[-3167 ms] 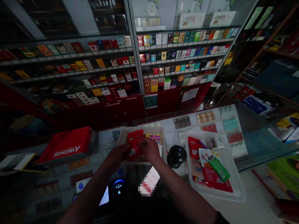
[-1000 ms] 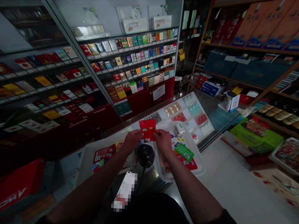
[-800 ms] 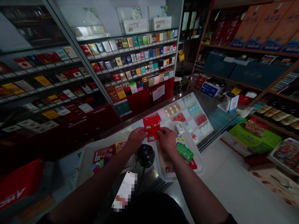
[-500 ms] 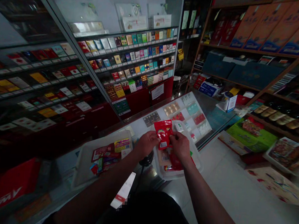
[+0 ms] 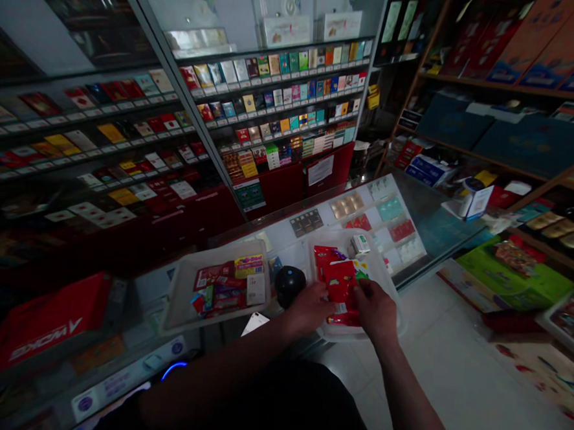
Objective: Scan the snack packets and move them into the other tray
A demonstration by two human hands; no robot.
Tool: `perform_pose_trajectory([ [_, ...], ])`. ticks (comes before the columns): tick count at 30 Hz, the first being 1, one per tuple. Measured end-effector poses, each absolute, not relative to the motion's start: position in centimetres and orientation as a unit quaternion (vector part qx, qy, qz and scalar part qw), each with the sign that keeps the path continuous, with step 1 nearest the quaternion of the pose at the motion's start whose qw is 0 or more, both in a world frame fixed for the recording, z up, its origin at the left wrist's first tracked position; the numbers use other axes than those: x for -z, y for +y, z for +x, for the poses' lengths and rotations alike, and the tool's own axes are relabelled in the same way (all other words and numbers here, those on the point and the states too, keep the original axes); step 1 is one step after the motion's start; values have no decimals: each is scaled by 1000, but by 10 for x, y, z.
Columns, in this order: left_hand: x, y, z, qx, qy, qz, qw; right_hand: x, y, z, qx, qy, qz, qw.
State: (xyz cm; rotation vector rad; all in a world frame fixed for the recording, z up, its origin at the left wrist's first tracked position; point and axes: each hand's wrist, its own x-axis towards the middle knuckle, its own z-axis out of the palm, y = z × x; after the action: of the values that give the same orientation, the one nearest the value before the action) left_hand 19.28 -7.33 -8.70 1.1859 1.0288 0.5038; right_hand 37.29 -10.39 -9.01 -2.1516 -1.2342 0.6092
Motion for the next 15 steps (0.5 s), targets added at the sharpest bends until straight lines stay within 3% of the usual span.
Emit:
perform_pose_trajectory([
  [8,66,-96,146,-213,442,603,629,74,-109,347,-209,-487,-763,369],
  [15,41,-118,79,-289,572,502,581,52,-115,282,-254,-602,-637,409],
])
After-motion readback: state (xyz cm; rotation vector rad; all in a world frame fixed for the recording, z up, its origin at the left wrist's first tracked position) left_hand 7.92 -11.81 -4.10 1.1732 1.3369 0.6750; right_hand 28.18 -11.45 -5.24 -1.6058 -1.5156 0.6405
